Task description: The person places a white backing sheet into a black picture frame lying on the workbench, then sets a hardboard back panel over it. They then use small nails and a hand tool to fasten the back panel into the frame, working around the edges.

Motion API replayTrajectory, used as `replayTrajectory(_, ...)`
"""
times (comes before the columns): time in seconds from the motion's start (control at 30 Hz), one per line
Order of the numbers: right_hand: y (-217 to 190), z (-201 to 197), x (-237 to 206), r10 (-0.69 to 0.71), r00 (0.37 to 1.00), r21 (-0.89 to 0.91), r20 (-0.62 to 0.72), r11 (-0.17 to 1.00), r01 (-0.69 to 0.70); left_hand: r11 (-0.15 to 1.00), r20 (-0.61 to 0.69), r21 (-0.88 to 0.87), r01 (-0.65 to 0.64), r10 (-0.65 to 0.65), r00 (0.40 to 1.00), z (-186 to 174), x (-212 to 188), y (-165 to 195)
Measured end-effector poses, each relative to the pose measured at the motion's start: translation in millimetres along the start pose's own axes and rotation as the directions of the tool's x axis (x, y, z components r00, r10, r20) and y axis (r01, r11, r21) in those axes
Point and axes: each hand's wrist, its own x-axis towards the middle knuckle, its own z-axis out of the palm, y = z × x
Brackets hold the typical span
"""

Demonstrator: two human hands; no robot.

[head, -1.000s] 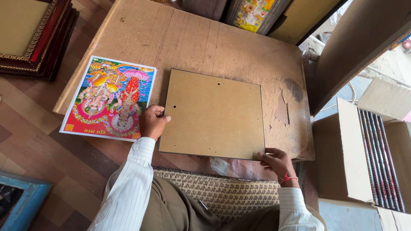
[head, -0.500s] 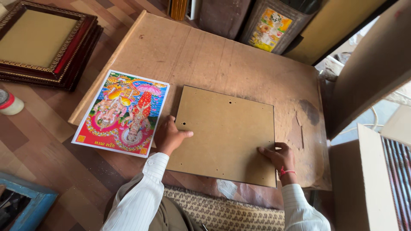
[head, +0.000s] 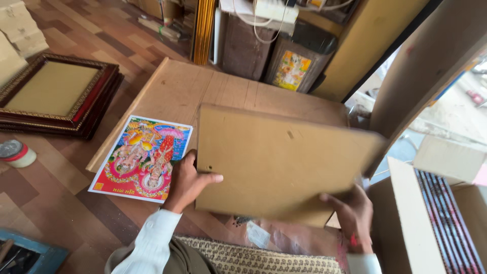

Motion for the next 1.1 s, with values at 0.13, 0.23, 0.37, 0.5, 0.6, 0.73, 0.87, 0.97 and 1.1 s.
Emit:
replayTrajectory(0.13,39,-77,-38,-0.468,0.877,0.092,-0.111,0.874,0.478,0.816,-0.218,-0.014,-0.577,0.561,0.798,-20,-62,25)
replayTrajectory(0.23,84,-121,-48,-0.638,0.766,0.247,0.072,0.756,0.606,0.598,-0.361,-0.091,-0.796,0.725,0.586,-20,-112,19)
replayTrajectory(0.37,123,-155,-87,-0.743,0.667,0.313,0.046,0.645,0.697,0.283,-0.132,0.035,-0.958,0.952,0.276,-37,-123,-2)
replayTrajectory(0.5,142,-172,-141,-0.69,0.722,0.191,-0.048,0.703,0.685,0.212,-0.172,0.201,-0.956,0.969,0.179,-44,-151,-5)
replayTrajectory(0.6,148,-185,-168,-0.643,0.762,0.143,-0.077,0.749,0.647,0.309,-0.204,0.269,-0.912,0.944,0.26,-42,-190,13)
replayTrajectory(0.73,149,-199,-179,-0.569,0.817,0.09,-0.09,0.812,0.576,0.613,-0.314,0.193,-0.766,0.778,0.544,-40,-225,44)
replayTrajectory(0.87,139,-201,-171,-0.385,0.922,0.108,-0.05,0.915,0.388,0.285,-0.227,0.319,-0.904,0.949,0.219,-60,-212,53)
replayTrajectory(0.97,129,-202,-156,0.108,0.994,0.17,0.017,0.979,-0.11,0.174,-0.173,0.402,-0.899,0.979,0.112,-66,-205,48)
replayTrajectory(1.1,124,-211,-130,0.419,0.857,0.198,0.299,0.852,-0.485,0.382,-0.325,0.389,-0.838,0.908,0.263,-47,-215,47)
